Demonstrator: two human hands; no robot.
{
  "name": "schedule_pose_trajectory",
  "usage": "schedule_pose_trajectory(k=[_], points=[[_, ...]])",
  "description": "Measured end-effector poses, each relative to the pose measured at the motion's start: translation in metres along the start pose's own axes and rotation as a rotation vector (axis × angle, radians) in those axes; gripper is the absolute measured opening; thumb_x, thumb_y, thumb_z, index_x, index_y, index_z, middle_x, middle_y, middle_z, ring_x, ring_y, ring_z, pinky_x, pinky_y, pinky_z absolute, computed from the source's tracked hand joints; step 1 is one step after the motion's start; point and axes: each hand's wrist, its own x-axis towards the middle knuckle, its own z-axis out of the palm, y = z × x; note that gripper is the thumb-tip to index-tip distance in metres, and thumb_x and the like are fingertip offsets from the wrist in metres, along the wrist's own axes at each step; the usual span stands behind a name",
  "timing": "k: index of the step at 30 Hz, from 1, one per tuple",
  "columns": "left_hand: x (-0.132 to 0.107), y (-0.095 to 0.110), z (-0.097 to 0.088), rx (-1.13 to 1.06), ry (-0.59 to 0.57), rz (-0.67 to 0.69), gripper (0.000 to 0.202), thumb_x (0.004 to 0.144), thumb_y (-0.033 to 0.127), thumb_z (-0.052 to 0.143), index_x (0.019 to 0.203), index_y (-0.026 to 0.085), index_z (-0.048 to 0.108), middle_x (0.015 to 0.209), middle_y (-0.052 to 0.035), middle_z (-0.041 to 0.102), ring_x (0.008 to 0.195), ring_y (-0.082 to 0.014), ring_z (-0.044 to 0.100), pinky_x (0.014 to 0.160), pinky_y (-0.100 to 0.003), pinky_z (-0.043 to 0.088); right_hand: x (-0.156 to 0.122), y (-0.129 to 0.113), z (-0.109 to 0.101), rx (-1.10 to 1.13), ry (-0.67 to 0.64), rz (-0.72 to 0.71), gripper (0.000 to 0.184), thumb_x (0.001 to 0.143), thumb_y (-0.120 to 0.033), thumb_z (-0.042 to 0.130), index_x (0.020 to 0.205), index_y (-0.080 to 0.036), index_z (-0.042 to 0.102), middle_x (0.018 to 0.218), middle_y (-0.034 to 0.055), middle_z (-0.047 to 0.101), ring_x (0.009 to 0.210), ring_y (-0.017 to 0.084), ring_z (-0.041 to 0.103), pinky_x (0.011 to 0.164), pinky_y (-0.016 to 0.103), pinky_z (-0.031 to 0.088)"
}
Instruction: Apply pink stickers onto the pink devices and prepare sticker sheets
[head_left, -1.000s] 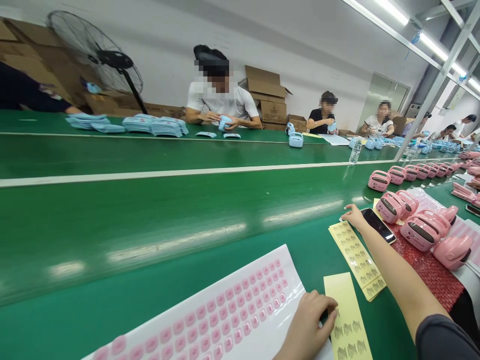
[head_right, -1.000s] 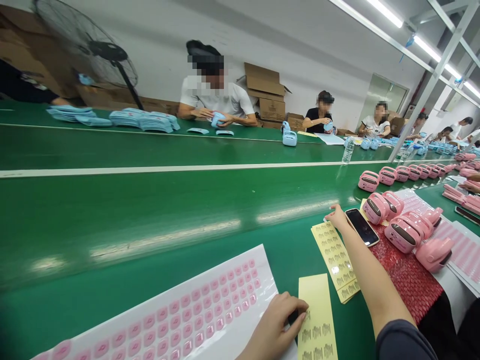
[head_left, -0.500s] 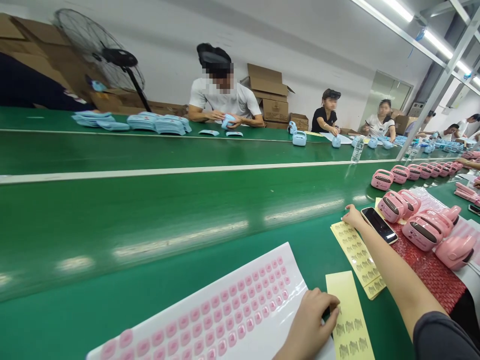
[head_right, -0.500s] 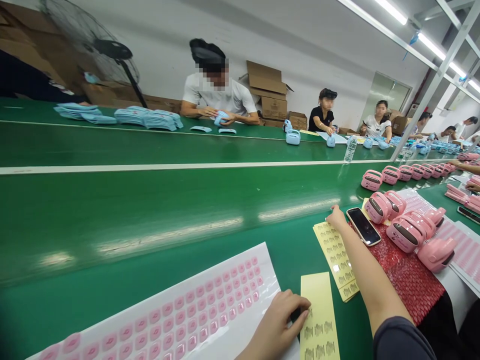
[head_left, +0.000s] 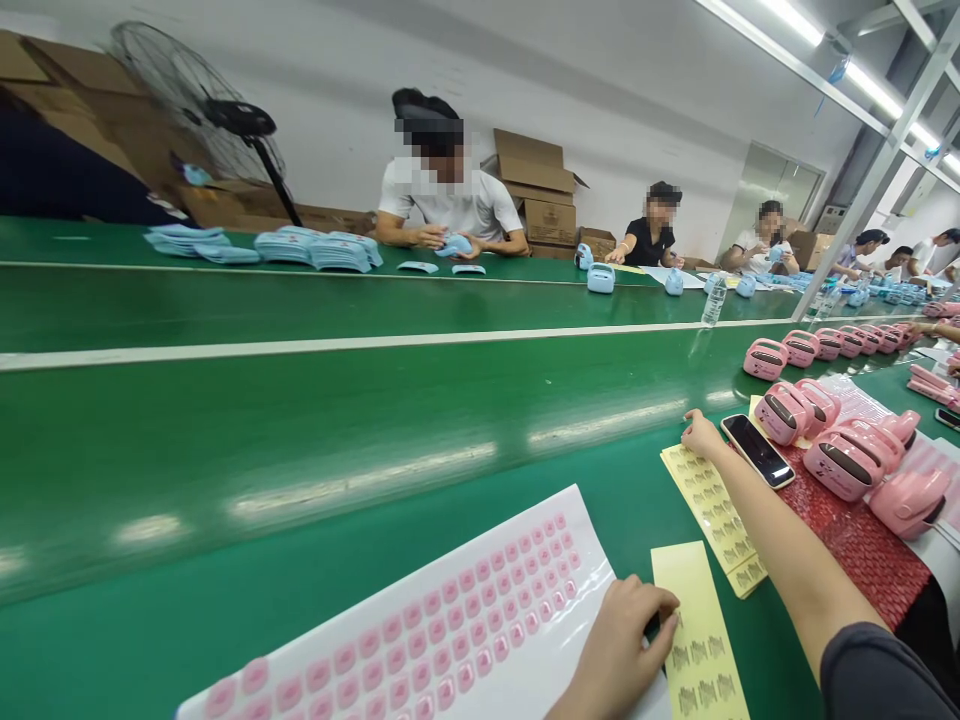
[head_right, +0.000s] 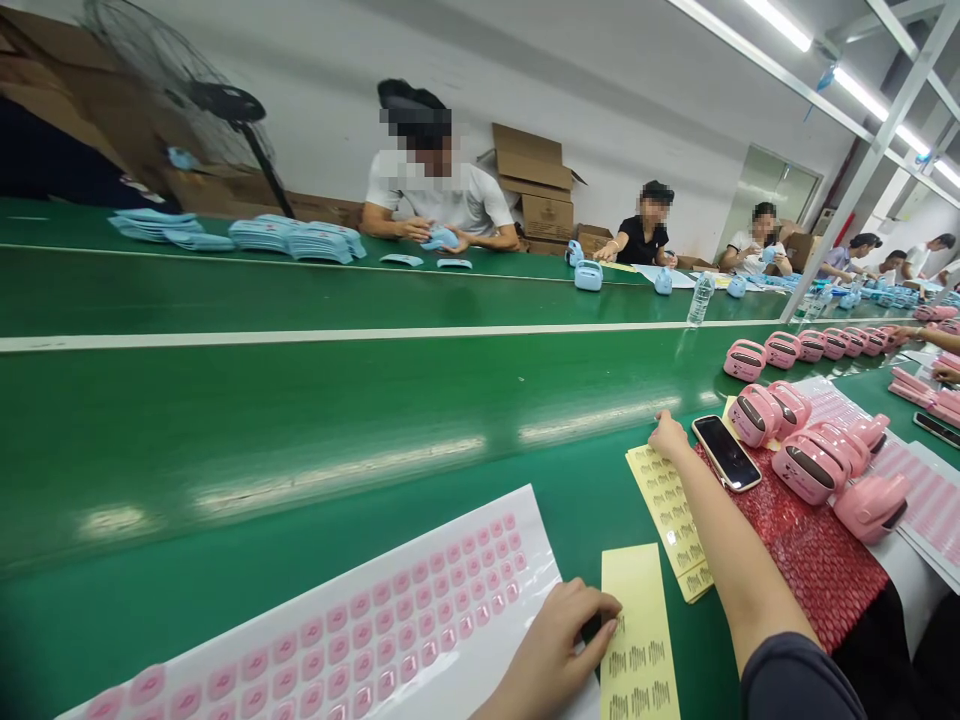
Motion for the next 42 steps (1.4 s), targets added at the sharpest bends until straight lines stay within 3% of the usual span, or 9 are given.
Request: schedule_pose_trajectory(k=[5,12,18,25,31,37,42], points=[[-0.001,0.002,-0.002,-0.001,0.008,0.001,0.015,0.078,0.017,0.044,0.077,0.020,0.059,0.074,-0.0033,0.064,0.070,-0.0176,0.050,0.066,-0.032,0.039,-0.002,-0.001,-0.001,0.115,-0.018,-0.023,0.027,0.087,-0.029,0.051,0.111,-0.016,0.052,0.103,0.0057,0.059,0.082,0.016,0.060,0.070,0.034,0.052],[0.000,0.002,-0.001,0.016,0.015,0.005,0.015,0.077,0.017,0.045,0.077,0.021,0.059,0.073,-0.0029,0.064,0.070,-0.0179,0.051,0.065,-0.031,0.040,0.003,0.009,-0.010,0.240,0.160,-0.033,0.027,0.086,-0.026,0.053,0.111,-0.015,0.051,0.098,0.0045,0.060,0.083,0.016,0.059,0.075,0.036,0.049],[-0.002,-0.001,-0.001,0.005,0.023,0.015,0.014,0.078,0.017,0.044,0.077,0.020,0.058,0.074,-0.0032,0.064,0.071,-0.0180,0.052,0.066,-0.032,0.041,0.010,0.020,-0.008,0.231,0.210,0.032,0.026,0.086,-0.027,0.053,0.109,-0.015,0.052,0.099,0.0045,0.059,0.082,0.016,0.059,0.074,0.037,0.049],[-0.001,0.003,-0.003,0.041,-0.001,0.024,0.016,0.079,0.016,0.043,0.077,0.020,0.059,0.074,-0.0041,0.064,0.071,-0.0186,0.053,0.067,-0.033,0.042,0.003,0.022,-0.005,0.200,0.318,-0.016,0.053,0.071,-0.014,0.061,0.120,-0.014,0.041,0.107,0.0129,0.053,0.111,0.028,0.045,0.096,0.040,0.033],[-0.001,0.003,-0.001,0.023,0.037,0.065,0.020,0.080,0.017,0.042,0.078,0.020,0.061,0.076,-0.0057,0.066,0.081,-0.0216,0.058,0.070,-0.035,0.047,-0.058,0.046,0.004,0.294,0.285,-0.128,0.055,0.067,-0.020,0.062,0.118,-0.016,0.043,0.094,0.0067,0.057,0.098,0.024,0.054,0.090,0.037,0.040],[-0.001,-0.001,0.006,0.110,0.025,0.224,0.025,0.081,0.014,0.039,0.085,0.022,0.062,0.083,-0.0055,0.069,0.104,-0.0253,0.056,0.093,-0.046,0.042,-0.137,0.096,0.011,0.432,0.243,-0.112,0.047,0.068,-0.024,0.060,0.113,-0.021,0.046,0.095,0.0056,0.059,0.090,0.021,0.060,0.076,0.035,0.050],[-0.002,0.007,0.008,0.339,-0.055,0.265,0.028,0.079,0.015,0.043,0.101,0.019,0.061,0.104,-0.0083,0.066,0.112,-0.0278,0.052,0.099,-0.053,0.036,-0.173,0.122,0.024,0.571,0.381,-0.162,0.037,0.073,-0.027,0.054,0.108,-0.020,0.048,0.098,0.0081,0.059,0.095,0.022,0.058,0.084,0.039,0.047]])
